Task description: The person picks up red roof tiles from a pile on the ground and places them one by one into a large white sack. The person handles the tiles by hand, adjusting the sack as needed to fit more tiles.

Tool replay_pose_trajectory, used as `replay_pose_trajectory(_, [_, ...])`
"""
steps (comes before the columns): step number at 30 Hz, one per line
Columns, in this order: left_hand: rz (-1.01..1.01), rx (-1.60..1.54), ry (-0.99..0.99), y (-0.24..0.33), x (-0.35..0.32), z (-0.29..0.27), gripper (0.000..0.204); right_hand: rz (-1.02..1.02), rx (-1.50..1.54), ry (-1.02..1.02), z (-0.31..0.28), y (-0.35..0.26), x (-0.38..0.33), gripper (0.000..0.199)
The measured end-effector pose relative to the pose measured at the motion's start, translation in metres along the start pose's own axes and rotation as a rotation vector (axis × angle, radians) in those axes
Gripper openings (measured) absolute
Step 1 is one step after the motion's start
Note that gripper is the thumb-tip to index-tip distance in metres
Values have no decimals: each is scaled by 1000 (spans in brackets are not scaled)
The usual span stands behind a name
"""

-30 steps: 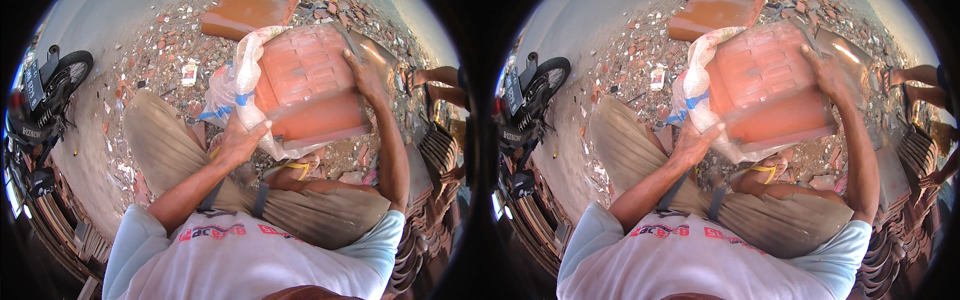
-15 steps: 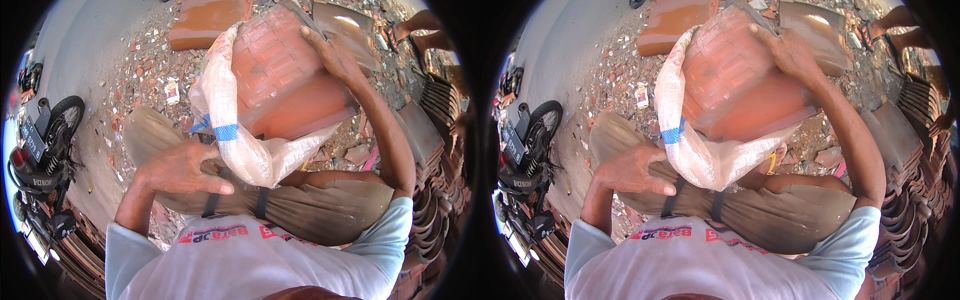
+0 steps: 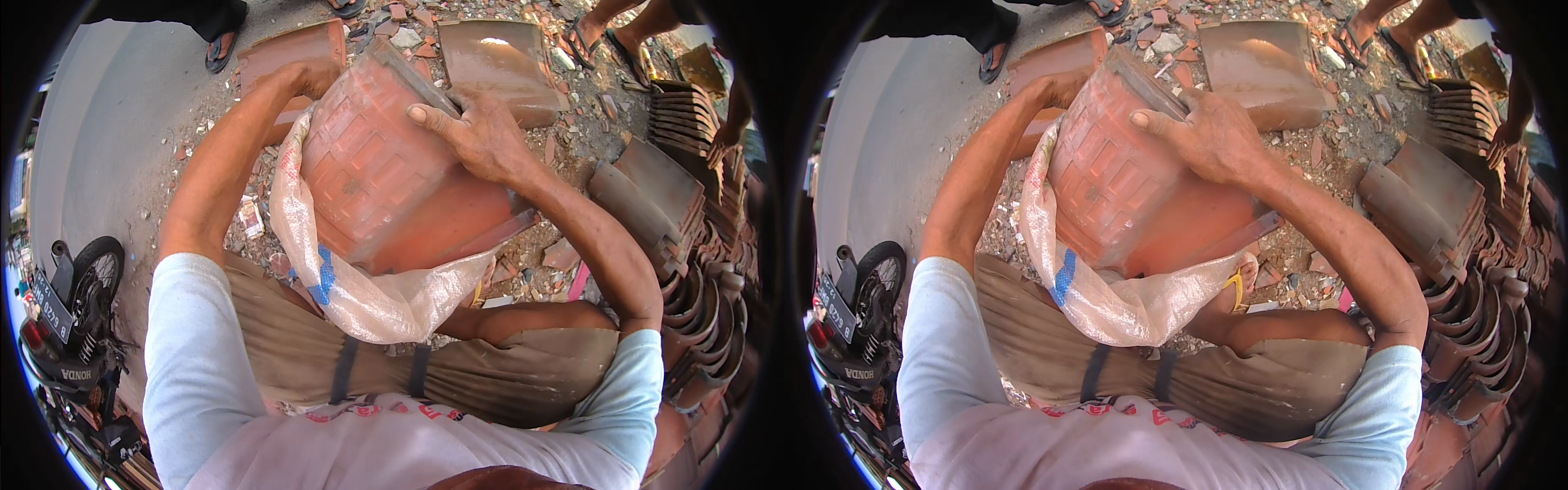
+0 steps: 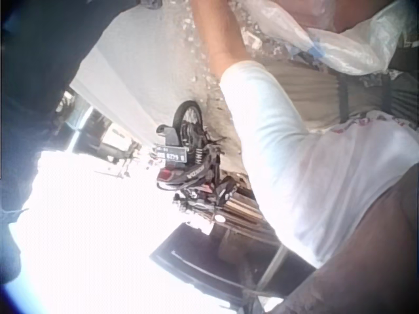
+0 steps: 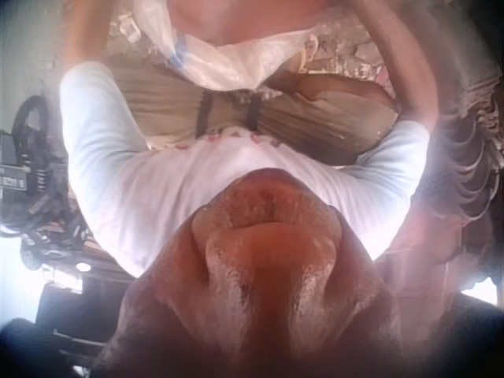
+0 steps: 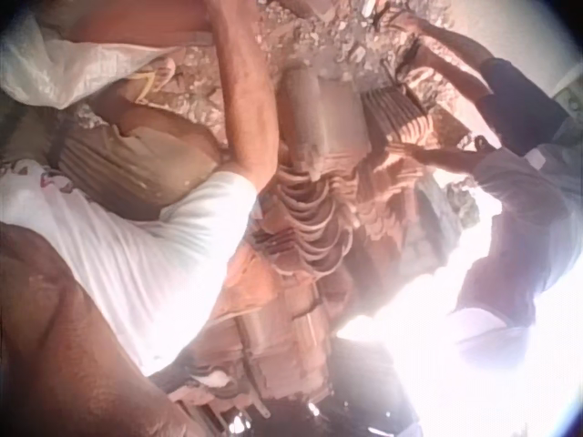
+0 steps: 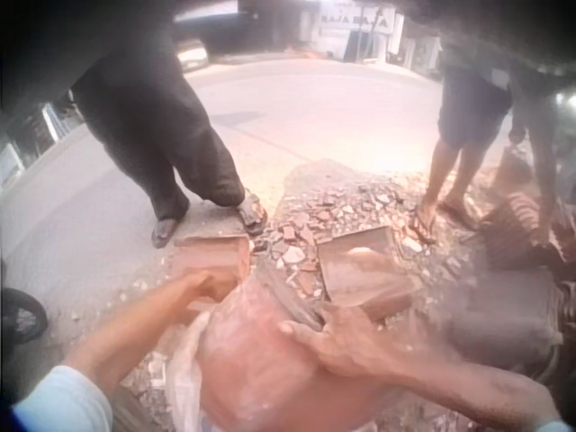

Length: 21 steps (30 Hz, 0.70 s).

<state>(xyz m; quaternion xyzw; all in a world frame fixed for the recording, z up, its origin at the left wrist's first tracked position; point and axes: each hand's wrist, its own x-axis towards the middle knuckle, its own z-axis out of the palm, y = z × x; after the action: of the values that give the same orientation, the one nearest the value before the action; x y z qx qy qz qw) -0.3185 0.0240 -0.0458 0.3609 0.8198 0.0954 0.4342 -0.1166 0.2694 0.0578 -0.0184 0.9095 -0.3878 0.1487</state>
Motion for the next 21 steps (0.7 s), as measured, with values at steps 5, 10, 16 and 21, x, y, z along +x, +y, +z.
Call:
replay_pose_trajectory(5, [284,-426,522,31,0,-36,32,-81,10,-13,12,-26,-10,92])
replay_pose_trajectory(10, [265,-440,798,19,-34,-34,32,-112,-25,-59,14,-35,13,90])
replay_pose_trajectory(16, [305,-216,712,45,-36,-39,32,-181,42,125,52,44,54,87])
replay_pose_trajectory(21, [453,96,983,107,-4,27,37,-105,129,-35,50,69,58,70])
